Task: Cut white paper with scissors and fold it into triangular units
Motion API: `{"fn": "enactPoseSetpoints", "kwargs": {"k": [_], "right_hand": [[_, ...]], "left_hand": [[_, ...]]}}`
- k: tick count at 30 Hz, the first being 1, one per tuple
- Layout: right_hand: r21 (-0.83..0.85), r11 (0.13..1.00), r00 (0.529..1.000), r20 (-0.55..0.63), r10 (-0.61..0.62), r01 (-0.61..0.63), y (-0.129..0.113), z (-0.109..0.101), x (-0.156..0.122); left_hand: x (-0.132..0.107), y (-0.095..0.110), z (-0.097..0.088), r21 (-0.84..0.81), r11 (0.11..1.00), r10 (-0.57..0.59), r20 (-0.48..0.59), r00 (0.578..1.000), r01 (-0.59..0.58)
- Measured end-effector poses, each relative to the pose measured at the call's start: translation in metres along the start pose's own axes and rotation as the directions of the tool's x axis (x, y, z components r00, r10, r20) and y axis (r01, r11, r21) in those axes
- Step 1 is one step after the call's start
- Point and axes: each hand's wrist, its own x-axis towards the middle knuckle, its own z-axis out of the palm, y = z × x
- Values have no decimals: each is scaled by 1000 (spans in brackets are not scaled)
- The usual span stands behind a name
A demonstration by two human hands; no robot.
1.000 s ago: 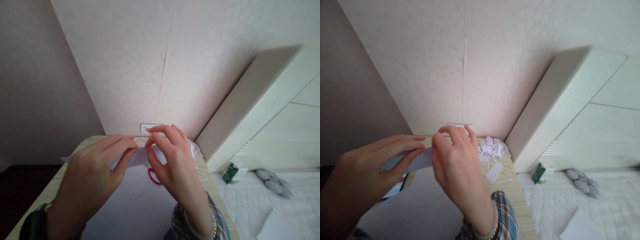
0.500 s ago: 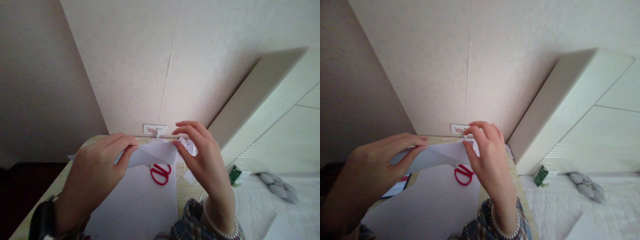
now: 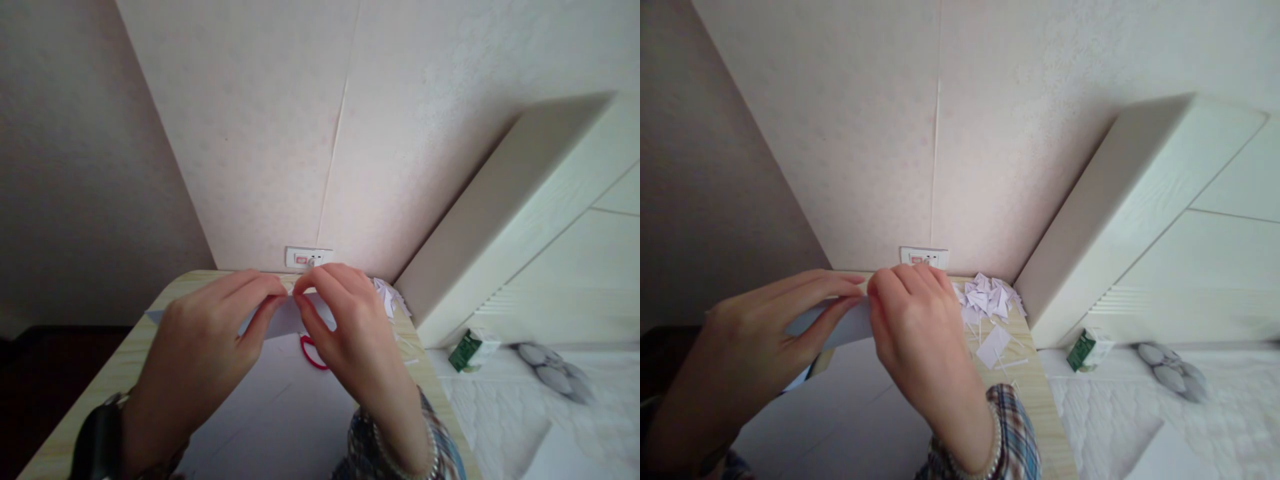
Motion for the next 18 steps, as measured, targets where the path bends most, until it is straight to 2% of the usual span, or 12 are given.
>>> {"fn": "enactPoseSetpoints", "kwargs": {"k": [5, 11, 14, 18], "right_hand": [[-22, 1000, 1000, 9, -17, 17, -3, 2, 1], [-52, 994, 995, -42, 94, -96, 23, -23, -4], [-51, 991, 988, -93, 119, -125, 36, -35, -8], [-8, 994, 990, -97, 107, -108, 39, -38, -9]], "left_hand": [[0, -1, -1, -45, 999, 13, -25, 1000, -14], [2, -7, -9, 38, 998, -49, -50, 998, 51], [2, -10, -8, 79, 997, 10, -89, 996, -3], [2, -14, -4, 98, 994, 65, -143, 988, -51]]}}
